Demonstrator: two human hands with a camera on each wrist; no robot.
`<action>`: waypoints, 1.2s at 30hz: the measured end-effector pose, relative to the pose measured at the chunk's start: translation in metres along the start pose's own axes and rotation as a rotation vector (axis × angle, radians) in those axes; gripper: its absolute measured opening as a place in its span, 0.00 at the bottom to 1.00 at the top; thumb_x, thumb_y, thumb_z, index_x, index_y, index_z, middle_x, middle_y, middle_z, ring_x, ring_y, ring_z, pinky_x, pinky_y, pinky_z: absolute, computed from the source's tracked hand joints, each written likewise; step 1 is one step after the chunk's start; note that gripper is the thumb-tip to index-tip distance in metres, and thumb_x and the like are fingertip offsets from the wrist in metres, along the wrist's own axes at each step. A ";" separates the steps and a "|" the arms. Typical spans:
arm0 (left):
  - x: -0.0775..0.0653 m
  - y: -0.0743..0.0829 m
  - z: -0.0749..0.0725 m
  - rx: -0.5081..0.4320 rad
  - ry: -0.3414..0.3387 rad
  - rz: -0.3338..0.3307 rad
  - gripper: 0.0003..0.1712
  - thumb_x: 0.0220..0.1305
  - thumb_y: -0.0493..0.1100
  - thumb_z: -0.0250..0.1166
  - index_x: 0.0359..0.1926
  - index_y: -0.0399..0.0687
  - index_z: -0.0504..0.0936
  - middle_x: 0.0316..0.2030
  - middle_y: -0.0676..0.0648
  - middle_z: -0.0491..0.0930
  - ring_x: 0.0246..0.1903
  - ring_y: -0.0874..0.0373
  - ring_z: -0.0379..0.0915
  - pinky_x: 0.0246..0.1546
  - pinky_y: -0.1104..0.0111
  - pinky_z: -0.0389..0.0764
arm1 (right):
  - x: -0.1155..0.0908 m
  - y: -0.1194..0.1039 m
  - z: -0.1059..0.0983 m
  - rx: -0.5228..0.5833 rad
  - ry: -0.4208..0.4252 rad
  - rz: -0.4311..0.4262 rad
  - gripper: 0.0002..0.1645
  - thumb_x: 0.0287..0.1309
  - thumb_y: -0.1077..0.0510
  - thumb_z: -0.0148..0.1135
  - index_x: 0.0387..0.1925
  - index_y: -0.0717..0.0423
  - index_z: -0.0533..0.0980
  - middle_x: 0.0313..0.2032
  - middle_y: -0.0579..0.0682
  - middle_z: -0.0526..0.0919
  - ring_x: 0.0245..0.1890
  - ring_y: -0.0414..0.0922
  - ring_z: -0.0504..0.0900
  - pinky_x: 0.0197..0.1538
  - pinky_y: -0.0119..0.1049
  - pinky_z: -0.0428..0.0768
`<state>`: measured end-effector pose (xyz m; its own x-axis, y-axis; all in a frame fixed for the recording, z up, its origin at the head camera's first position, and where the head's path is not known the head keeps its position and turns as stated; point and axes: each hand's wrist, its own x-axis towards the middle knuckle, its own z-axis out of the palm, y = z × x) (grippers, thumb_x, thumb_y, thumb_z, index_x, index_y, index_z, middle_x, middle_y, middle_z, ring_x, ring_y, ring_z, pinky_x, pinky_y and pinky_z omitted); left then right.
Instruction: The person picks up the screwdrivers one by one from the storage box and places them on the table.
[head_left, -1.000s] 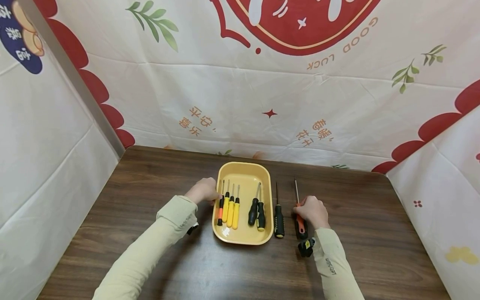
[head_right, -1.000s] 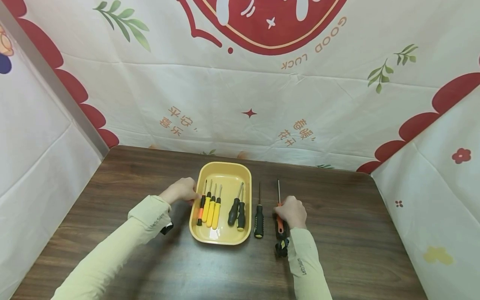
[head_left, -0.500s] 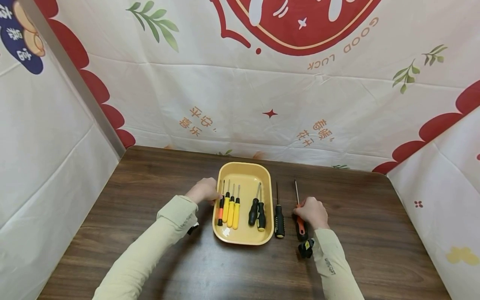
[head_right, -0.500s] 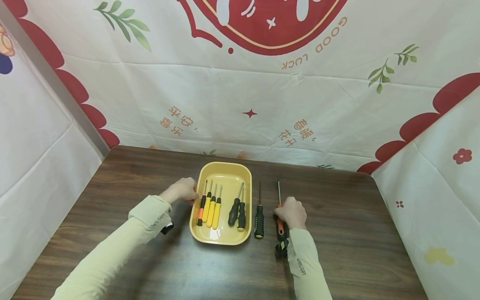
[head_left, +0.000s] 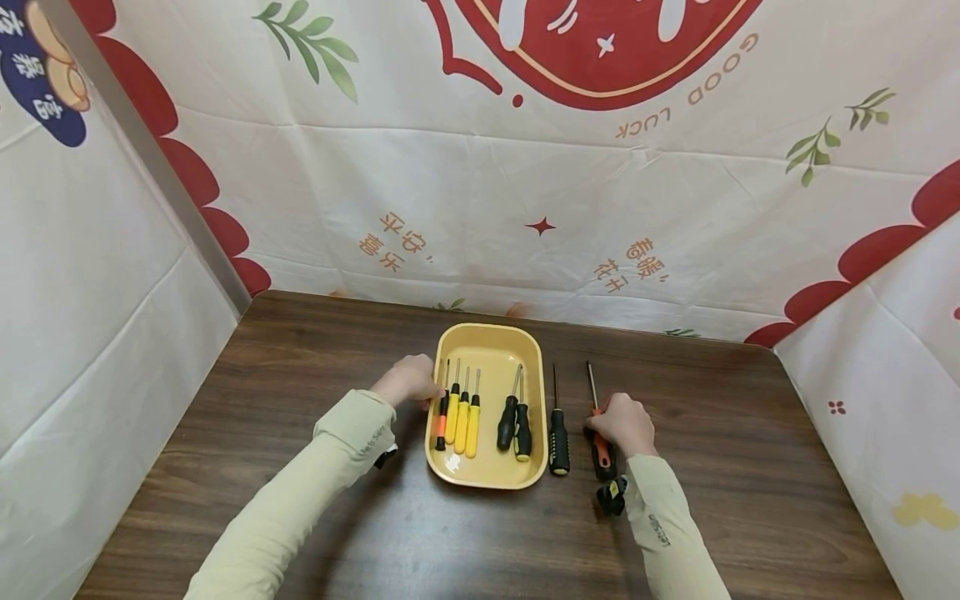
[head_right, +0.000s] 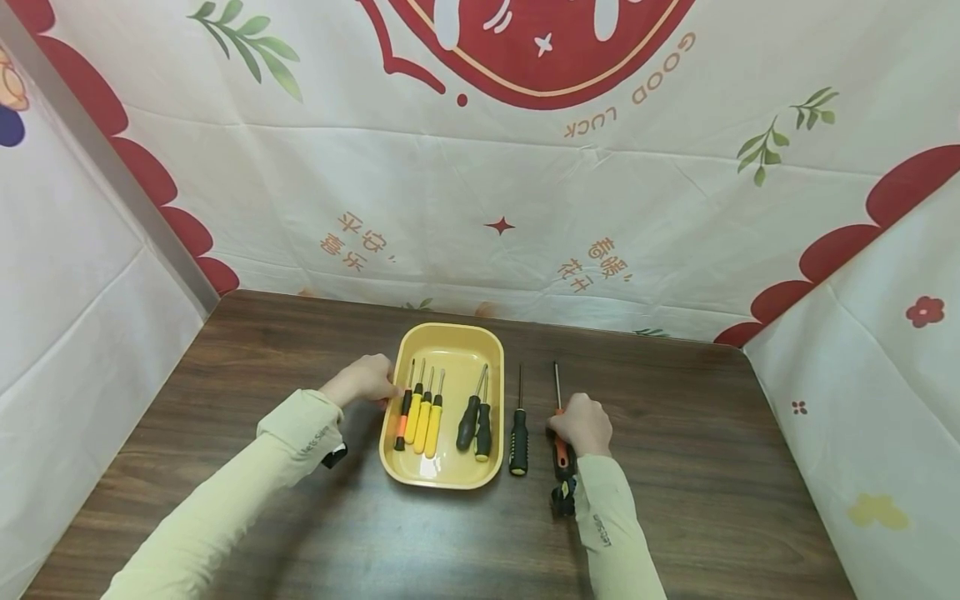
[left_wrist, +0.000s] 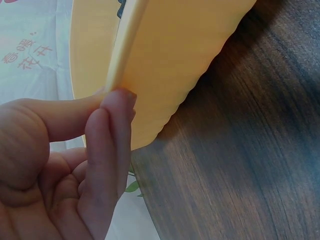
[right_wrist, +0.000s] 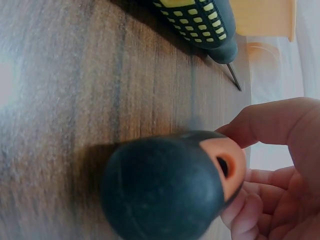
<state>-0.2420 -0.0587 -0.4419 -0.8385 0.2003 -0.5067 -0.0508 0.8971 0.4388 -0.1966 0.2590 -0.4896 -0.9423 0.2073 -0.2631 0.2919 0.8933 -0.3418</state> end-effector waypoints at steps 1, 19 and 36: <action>0.000 0.000 0.000 -0.002 0.001 0.001 0.11 0.58 0.44 0.62 0.25 0.41 0.76 0.18 0.45 0.80 0.24 0.53 0.79 0.17 0.73 0.65 | 0.000 0.000 0.000 -0.002 -0.002 0.000 0.17 0.45 0.52 0.63 0.13 0.56 0.68 0.12 0.48 0.71 0.13 0.43 0.70 0.18 0.35 0.65; 0.003 -0.002 0.001 -0.009 0.000 0.011 0.11 0.58 0.44 0.63 0.25 0.41 0.77 0.19 0.44 0.80 0.24 0.53 0.79 0.17 0.73 0.66 | 0.000 0.002 -0.002 -0.002 -0.023 0.003 0.18 0.44 0.52 0.62 0.13 0.55 0.65 0.13 0.48 0.68 0.14 0.44 0.68 0.18 0.35 0.64; -0.001 -0.001 0.001 -0.010 0.009 0.011 0.11 0.58 0.43 0.63 0.25 0.41 0.76 0.21 0.43 0.81 0.23 0.54 0.79 0.17 0.73 0.65 | -0.001 0.005 -0.003 0.004 -0.050 0.005 0.21 0.47 0.51 0.61 0.10 0.52 0.62 0.11 0.47 0.67 0.13 0.43 0.68 0.18 0.35 0.64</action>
<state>-0.2409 -0.0594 -0.4428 -0.8436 0.2066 -0.4956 -0.0474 0.8908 0.4519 -0.1946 0.2646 -0.4883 -0.9315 0.1911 -0.3096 0.2970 0.8908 -0.3439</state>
